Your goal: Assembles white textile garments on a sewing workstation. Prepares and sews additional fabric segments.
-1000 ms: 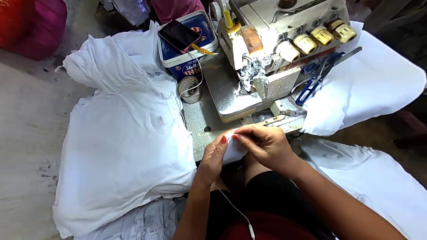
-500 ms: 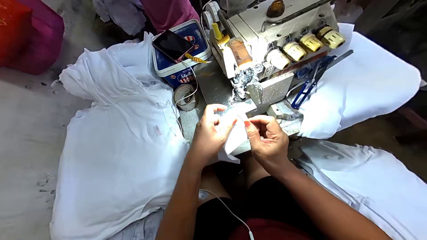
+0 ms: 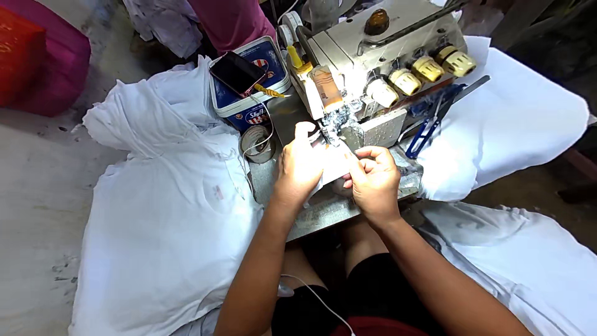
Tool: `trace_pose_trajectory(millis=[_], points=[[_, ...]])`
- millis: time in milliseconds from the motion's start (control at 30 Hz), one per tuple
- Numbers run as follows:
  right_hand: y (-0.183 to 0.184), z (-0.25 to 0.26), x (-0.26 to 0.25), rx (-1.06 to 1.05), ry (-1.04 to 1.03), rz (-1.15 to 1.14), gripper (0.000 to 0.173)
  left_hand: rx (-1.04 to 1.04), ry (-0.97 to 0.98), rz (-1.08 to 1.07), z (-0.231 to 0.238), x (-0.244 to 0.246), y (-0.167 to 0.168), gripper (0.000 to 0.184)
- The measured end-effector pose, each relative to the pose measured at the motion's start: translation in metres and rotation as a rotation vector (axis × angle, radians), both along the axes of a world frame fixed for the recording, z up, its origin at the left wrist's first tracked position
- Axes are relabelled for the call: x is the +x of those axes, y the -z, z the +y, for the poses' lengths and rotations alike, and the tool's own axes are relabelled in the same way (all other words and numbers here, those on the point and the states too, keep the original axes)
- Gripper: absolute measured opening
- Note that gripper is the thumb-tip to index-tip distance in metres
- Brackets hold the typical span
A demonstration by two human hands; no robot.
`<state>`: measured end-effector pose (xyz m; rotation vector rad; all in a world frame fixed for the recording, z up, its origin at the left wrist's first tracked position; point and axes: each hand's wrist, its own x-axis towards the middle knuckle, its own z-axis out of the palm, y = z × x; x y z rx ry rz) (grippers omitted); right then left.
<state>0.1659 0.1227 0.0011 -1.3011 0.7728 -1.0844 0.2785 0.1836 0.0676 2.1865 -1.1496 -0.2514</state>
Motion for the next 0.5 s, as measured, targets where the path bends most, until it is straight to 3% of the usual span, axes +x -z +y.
trace_pose_trajectory(millis=[300, 500], points=[[0.004, -0.004, 0.004, -0.044, 0.018, -0.029, 0.018, 0.039, -0.103, -0.095, -0.006, 0.012, 0.001, 0.042], [0.005, 0.007, -0.008, -0.075, -0.063, -0.042, 0.009, -0.099, -0.125, -0.203, 0.024, 0.01, 0.016, 0.037]])
